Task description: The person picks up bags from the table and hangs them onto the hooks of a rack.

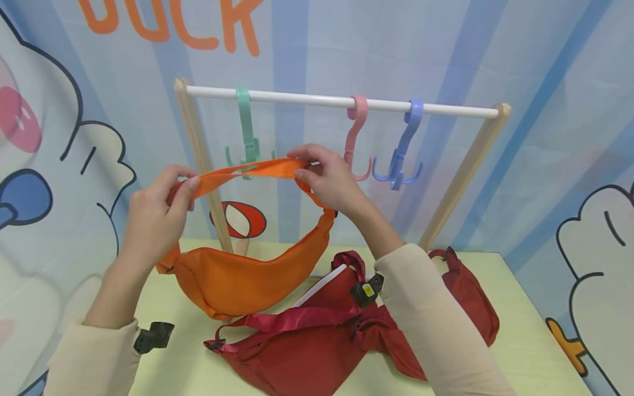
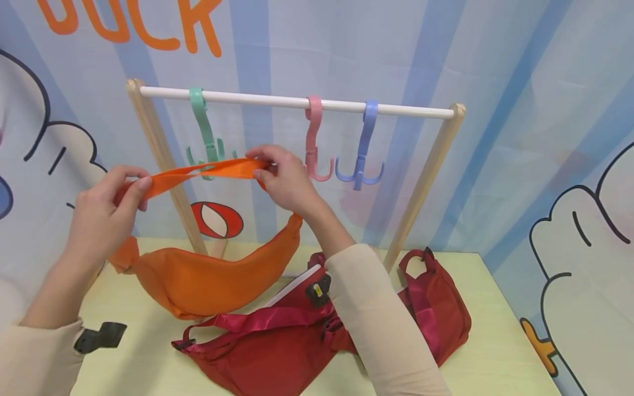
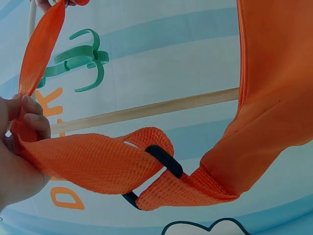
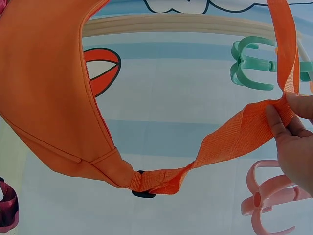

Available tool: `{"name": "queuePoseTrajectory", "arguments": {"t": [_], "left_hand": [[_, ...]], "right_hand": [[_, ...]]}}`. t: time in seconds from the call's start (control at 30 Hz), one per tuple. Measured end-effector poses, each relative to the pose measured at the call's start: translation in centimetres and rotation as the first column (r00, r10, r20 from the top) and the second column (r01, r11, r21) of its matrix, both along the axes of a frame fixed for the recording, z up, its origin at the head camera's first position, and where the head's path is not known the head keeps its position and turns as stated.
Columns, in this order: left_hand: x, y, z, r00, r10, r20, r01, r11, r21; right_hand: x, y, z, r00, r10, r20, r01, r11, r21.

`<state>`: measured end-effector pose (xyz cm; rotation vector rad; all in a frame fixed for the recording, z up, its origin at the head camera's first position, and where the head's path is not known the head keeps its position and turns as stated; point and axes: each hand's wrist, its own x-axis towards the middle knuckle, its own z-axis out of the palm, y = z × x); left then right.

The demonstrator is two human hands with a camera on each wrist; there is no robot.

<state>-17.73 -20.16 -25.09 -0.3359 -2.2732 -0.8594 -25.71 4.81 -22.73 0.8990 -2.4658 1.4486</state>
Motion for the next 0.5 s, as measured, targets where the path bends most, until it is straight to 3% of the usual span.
{"name": "queuePoseTrajectory", "arguments": {"t": [0.5], "left_hand": [[-0.36, 0.28, 0.55, 0.999, 0.030, -0.015, -0.030, 1.000, 0.007]], "right_hand": [[-0.16, -0.28, 0.04, 0.999, -0.046, -0.022, 0.045, 0.999, -0.027]]}}
